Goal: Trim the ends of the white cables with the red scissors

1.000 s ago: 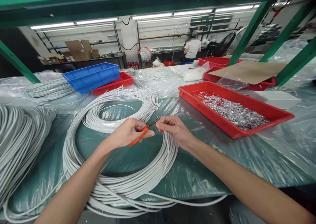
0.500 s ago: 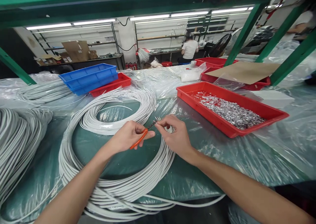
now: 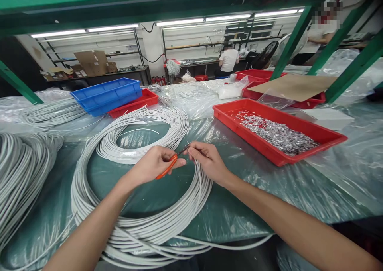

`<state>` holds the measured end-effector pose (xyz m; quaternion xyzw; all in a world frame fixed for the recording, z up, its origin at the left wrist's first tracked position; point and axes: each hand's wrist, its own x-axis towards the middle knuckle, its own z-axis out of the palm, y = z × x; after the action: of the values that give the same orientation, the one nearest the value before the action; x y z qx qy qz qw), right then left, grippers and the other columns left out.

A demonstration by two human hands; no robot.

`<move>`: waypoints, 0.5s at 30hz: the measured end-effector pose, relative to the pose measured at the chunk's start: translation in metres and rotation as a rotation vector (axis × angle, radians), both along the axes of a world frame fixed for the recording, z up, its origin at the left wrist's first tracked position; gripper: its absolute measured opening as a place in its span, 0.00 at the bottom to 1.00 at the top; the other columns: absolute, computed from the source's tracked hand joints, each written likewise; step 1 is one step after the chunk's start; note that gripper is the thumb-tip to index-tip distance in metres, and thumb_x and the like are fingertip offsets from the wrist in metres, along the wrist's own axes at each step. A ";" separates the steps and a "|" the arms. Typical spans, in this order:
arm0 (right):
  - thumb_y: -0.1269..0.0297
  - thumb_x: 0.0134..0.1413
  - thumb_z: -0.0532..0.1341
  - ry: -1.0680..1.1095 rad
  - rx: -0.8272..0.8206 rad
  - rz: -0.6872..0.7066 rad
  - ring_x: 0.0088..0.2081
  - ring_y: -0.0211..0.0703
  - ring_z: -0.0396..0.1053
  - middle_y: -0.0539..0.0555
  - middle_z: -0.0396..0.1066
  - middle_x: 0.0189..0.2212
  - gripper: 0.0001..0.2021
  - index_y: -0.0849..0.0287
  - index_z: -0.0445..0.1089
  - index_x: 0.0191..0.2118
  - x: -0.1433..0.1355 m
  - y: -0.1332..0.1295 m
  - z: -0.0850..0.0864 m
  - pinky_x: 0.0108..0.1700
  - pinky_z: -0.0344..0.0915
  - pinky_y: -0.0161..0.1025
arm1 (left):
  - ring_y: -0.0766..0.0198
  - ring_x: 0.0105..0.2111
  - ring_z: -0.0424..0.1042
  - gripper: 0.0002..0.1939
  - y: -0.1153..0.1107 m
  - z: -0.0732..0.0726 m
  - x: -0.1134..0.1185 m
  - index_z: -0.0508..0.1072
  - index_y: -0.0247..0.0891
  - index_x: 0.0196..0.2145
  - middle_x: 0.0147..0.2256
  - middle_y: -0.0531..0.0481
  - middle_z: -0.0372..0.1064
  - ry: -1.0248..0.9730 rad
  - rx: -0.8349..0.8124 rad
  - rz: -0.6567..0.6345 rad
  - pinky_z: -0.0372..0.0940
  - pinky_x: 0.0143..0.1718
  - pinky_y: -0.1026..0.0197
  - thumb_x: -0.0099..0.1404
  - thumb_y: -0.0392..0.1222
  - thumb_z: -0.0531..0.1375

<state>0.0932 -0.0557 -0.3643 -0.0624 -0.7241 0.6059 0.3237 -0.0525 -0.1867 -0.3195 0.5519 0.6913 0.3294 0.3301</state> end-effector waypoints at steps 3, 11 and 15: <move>0.51 0.56 0.62 -0.019 -0.190 0.113 0.22 0.36 0.59 0.48 0.62 0.20 0.16 0.61 0.73 0.31 -0.001 0.001 0.001 0.27 0.57 0.36 | 0.72 0.21 0.51 0.21 0.001 0.000 -0.001 0.60 0.35 0.20 0.20 0.57 0.51 0.040 0.035 0.001 0.46 0.22 0.67 0.59 0.49 0.64; 0.54 0.50 0.68 -0.007 -0.328 0.054 0.22 0.34 0.59 0.50 0.66 0.23 0.15 0.60 0.70 0.25 -0.001 -0.002 0.005 0.26 0.57 0.35 | 0.72 0.23 0.54 0.18 0.002 0.007 0.002 0.64 0.34 0.22 0.21 0.56 0.55 -0.001 0.153 0.102 0.50 0.23 0.68 0.59 0.48 0.65; 0.53 0.50 0.68 -0.017 -0.184 0.014 0.23 0.34 0.58 0.48 0.64 0.20 0.16 0.60 0.69 0.25 -0.002 -0.006 0.002 0.26 0.55 0.35 | 0.70 0.20 0.63 0.16 0.005 0.005 0.010 0.72 0.33 0.28 0.20 0.54 0.64 -0.224 0.207 0.170 0.55 0.21 0.68 0.57 0.50 0.66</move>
<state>0.0912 -0.0615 -0.3619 -0.0919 -0.6684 0.6717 0.3061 -0.0427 -0.1815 -0.3149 0.4824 0.6566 0.4850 0.3177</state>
